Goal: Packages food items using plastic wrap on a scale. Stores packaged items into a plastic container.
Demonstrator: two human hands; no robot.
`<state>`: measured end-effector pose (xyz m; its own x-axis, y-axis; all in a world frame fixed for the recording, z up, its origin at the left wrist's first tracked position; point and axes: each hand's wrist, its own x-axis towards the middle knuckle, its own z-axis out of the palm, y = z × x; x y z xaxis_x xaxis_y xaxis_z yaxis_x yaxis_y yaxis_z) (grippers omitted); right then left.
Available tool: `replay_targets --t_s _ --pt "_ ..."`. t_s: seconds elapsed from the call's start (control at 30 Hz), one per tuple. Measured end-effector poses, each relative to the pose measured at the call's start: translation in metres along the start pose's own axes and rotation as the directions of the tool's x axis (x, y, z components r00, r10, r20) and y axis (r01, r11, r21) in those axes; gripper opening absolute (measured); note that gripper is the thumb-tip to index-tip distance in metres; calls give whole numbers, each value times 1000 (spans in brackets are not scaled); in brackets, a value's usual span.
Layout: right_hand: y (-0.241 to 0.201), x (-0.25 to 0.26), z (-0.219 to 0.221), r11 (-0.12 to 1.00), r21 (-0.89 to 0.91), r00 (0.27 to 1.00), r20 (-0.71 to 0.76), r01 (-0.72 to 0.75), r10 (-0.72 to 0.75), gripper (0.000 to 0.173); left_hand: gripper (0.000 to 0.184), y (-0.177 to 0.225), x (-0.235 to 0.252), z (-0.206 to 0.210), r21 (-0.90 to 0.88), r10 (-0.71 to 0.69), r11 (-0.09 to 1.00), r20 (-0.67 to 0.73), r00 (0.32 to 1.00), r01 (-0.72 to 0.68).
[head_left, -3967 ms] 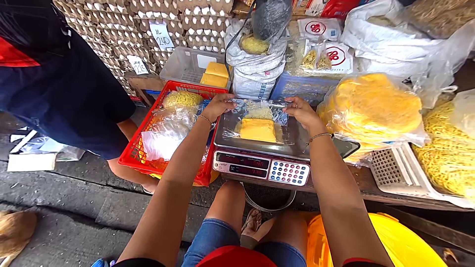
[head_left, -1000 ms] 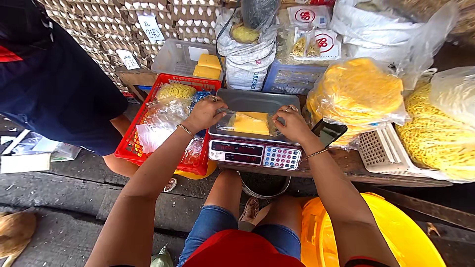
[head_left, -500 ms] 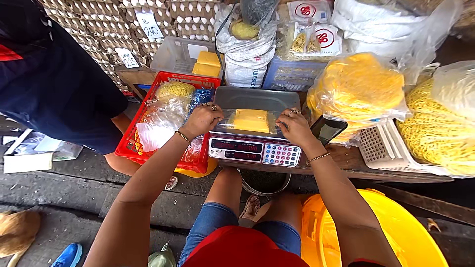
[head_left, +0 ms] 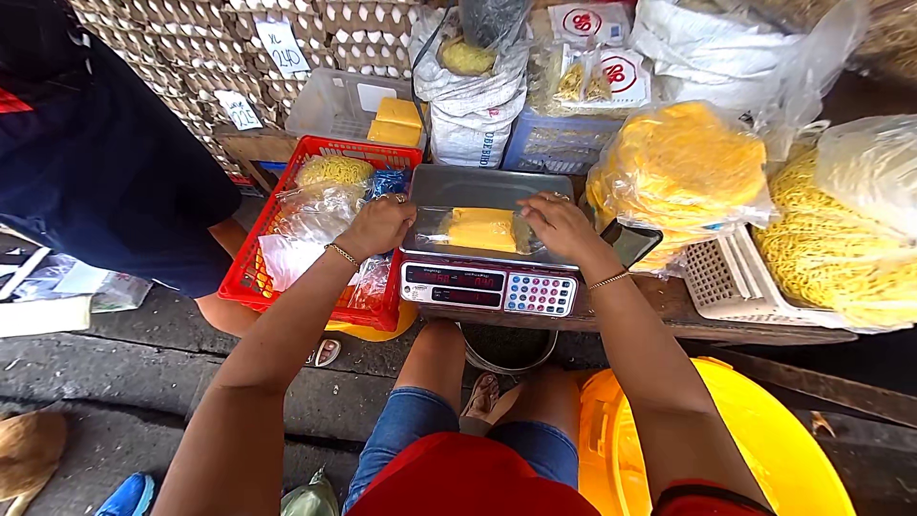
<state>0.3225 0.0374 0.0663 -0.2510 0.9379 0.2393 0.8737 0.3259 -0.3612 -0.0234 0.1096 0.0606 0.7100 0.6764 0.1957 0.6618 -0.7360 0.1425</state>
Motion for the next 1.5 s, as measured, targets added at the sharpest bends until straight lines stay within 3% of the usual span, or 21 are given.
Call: replay_targets --t_s 0.1,0.2,0.37,0.57,0.67,0.77,0.93,1.03,1.17,1.3,1.5 --pt "-29 42 24 997 -2 988 136 -71 70 67 31 20 18 -6 -87 -47 996 -132 990 35" --pt "-53 68 61 988 -65 961 229 -143 154 76 42 39 39 -3 -125 -13 992 -240 971 -17" --pt "-63 68 81 973 -156 969 153 -170 194 78 47 53 59 0 -152 11 987 -272 962 -54" --pt "-72 65 81 970 -153 963 168 -186 211 76 48 62 57 -3 -178 -8 983 -296 955 -47" --pt "-98 36 94 990 -99 995 -38 -100 97 66 51 66 57 -2 -194 -30 981 -305 952 -31" --pt "-96 26 109 988 -142 990 -132 -63 44 65 55 72 62 4 -246 -42 969 -243 969 -20" --pt "-60 -8 108 964 -185 964 -222 -191 148 73 52 87 71 30 -279 10 958 -187 982 -63" --pt "-48 -42 97 956 -147 950 -223 -255 219 73 50 100 81 54 -215 -11 977 -96 995 -10" --pt "-36 -83 79 944 -21 884 -357 -329 301 72 65 116 83 82 -6 -65 998 5 998 65" --pt "-30 -104 72 942 41 812 -494 -334 310 73 73 118 79 85 64 -80 995 24 997 78" --pt "-41 -119 86 941 116 815 -474 -318 334 71 90 114 78 81 70 -50 997 54 997 46"
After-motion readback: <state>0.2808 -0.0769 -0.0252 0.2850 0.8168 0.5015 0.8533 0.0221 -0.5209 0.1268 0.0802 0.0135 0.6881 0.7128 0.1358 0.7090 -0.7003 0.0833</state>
